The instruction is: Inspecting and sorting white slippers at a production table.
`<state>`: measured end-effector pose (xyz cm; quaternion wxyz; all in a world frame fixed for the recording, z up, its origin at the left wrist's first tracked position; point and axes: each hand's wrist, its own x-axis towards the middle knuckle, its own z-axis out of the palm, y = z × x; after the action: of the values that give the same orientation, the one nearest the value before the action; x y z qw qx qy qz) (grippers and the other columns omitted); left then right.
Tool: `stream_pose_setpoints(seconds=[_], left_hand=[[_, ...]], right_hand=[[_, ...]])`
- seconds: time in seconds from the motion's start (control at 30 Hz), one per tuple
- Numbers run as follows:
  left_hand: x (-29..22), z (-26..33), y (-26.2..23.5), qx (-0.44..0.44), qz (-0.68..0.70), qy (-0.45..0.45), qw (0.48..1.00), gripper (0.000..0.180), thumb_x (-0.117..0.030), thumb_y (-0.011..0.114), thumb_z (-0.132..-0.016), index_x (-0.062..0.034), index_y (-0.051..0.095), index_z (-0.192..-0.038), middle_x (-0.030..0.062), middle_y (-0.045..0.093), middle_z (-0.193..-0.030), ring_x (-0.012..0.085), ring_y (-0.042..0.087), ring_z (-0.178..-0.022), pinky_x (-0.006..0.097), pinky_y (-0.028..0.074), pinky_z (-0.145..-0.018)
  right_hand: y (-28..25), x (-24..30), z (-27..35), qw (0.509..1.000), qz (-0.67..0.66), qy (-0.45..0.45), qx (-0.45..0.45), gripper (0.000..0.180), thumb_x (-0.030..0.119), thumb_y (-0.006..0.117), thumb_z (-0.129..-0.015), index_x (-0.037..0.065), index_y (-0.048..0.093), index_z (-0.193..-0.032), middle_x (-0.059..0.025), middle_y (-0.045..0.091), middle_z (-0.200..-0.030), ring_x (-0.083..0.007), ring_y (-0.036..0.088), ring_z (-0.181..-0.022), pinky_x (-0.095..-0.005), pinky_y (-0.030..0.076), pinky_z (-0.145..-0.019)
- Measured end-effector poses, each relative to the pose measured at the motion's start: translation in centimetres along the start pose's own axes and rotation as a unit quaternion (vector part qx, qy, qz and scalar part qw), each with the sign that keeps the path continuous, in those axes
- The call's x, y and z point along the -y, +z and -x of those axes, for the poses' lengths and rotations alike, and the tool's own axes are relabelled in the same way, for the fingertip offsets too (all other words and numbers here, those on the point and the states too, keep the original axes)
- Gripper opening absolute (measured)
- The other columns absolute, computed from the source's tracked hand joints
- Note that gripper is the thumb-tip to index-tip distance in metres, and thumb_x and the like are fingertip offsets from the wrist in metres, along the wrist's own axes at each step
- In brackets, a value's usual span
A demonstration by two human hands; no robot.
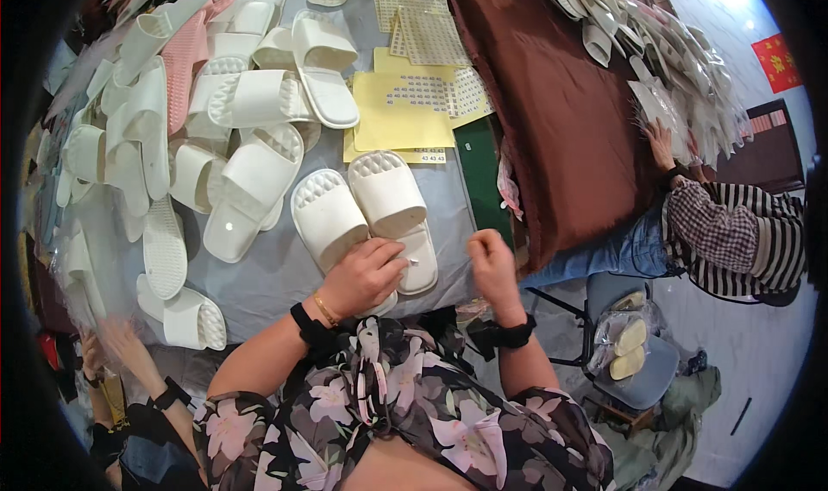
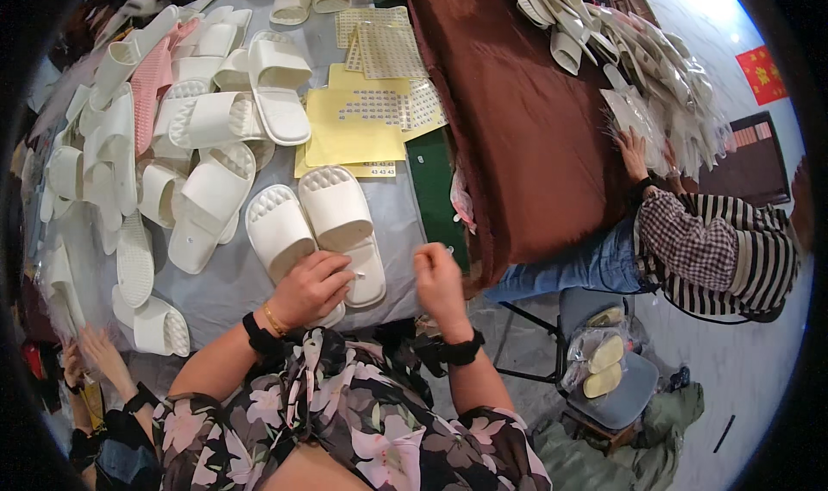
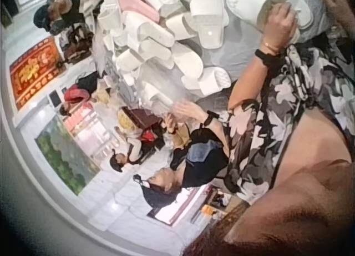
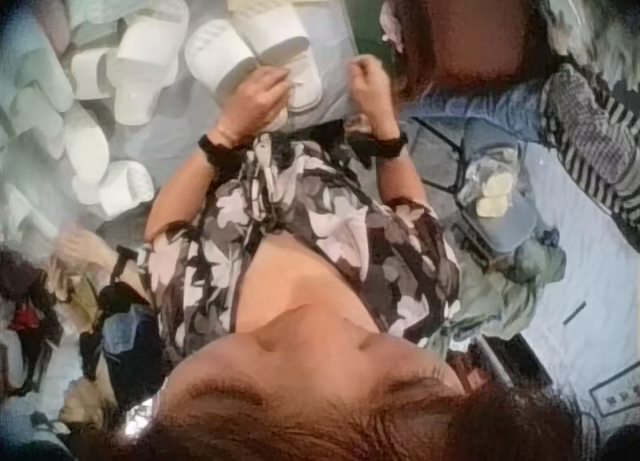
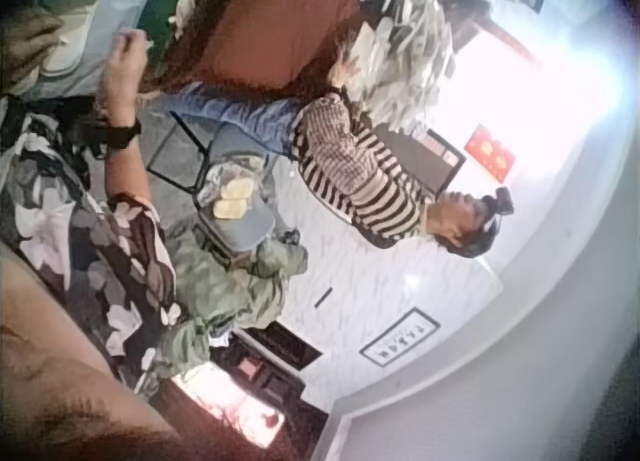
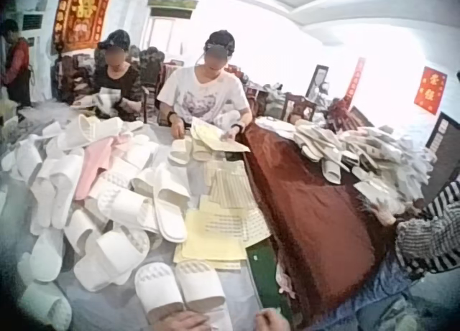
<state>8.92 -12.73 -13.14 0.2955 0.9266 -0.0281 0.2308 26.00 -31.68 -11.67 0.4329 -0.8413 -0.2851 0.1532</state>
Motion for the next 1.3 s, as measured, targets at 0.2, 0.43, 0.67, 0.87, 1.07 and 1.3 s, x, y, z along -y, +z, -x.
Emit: stream_pose_setpoints(seconds=[0.2, 0.43, 0.67, 0.87, 1.07, 1.3], left_hand=[[0.0, 0.0, -0.1, 0.000, -0.006, 0.001, 1.000, 0.022, -0.010, 0.069, -0.079, -0.0046, 0.066, -0.100, 0.0101, 0.063, -0.110, 0.0267, 0.060, -0.102, 0.038, 0.049, -0.088], [0.0, -0.1, -0.1, 0.000, 0.002, -0.004, 1.000, 0.023, -0.010, 0.069, -0.078, -0.0041, 0.066, -0.100, 0.0105, 0.062, -0.112, 0.0276, 0.060, -0.103, 0.038, 0.050, -0.089], [0.1, -0.1, 0.2, 0.002, -0.015, -0.004, 1.000, 0.022, -0.013, 0.067, -0.079, -0.0053, 0.066, -0.099, 0.0092, 0.063, -0.111, 0.0256, 0.059, -0.106, 0.037, 0.049, -0.090], [0.1, 0.0, 0.2, -0.001, -0.002, -0.001, 1.000, 0.022, -0.009, 0.068, -0.078, -0.0034, 0.066, -0.099, 0.0109, 0.062, -0.111, 0.0281, 0.060, -0.103, 0.038, 0.049, -0.089], [0.0, 0.0, 0.0, -0.002, -0.004, -0.003, 1.000, 0.020, -0.009, 0.068, -0.079, -0.0040, 0.065, -0.098, 0.0107, 0.062, -0.110, 0.0276, 0.060, -0.103, 0.037, 0.049, -0.089], [0.1, 0.1, 0.2, -0.003, -0.004, -0.001, 1.000, 0.019, -0.010, 0.068, -0.079, -0.0040, 0.065, -0.097, 0.0107, 0.063, -0.109, 0.0275, 0.060, -0.102, 0.037, 0.050, -0.088]], right_hand=[[-2.7, -0.9, -0.2, 0.997, -0.030, 0.052, -0.050, 0.008, 0.006, 0.061, -0.088, -0.001, 0.060, -0.093, -0.0058, 0.061, -0.083, -0.0108, 0.056, -0.072, -0.0264, 0.046, -0.066], [2.2, 3.0, 1.1, 0.991, 0.058, -0.071, 0.098, 0.017, 0.008, 0.070, -0.079, 0.003, 0.062, -0.094, -0.0117, 0.058, -0.084, -0.0272, 0.060, -0.074, -0.0362, 0.049, -0.064], [4.0, 3.7, 0.4, 0.977, 0.105, -0.140, 0.122, 0.011, 0.010, 0.068, -0.081, 0.005, 0.060, -0.086, -0.0141, 0.058, -0.083, -0.0358, 0.059, -0.077, -0.0436, 0.048, -0.067], [4.1, 3.2, 1.4, 0.983, 0.062, -0.119, 0.123, 0.007, 0.006, 0.067, -0.082, 0.002, 0.062, -0.085, -0.0125, 0.058, -0.079, -0.0269, 0.060, -0.070, -0.0341, 0.048, -0.064], [0.1, -0.4, 0.1, 0.997, 0.010, 0.008, -0.075, 0.010, 0.009, 0.060, -0.090, -0.001, 0.061, -0.088, -0.0135, 0.060, -0.075, -0.0231, 0.059, -0.068, -0.0336, 0.048, -0.065], [-2.3, -4.1, -0.7, 0.981, 0.102, 0.067, -0.149, 0.015, 0.012, 0.058, -0.091, -0.002, 0.060, -0.087, -0.0182, 0.063, -0.076, -0.0289, 0.062, -0.069, -0.0378, 0.049, -0.066]])
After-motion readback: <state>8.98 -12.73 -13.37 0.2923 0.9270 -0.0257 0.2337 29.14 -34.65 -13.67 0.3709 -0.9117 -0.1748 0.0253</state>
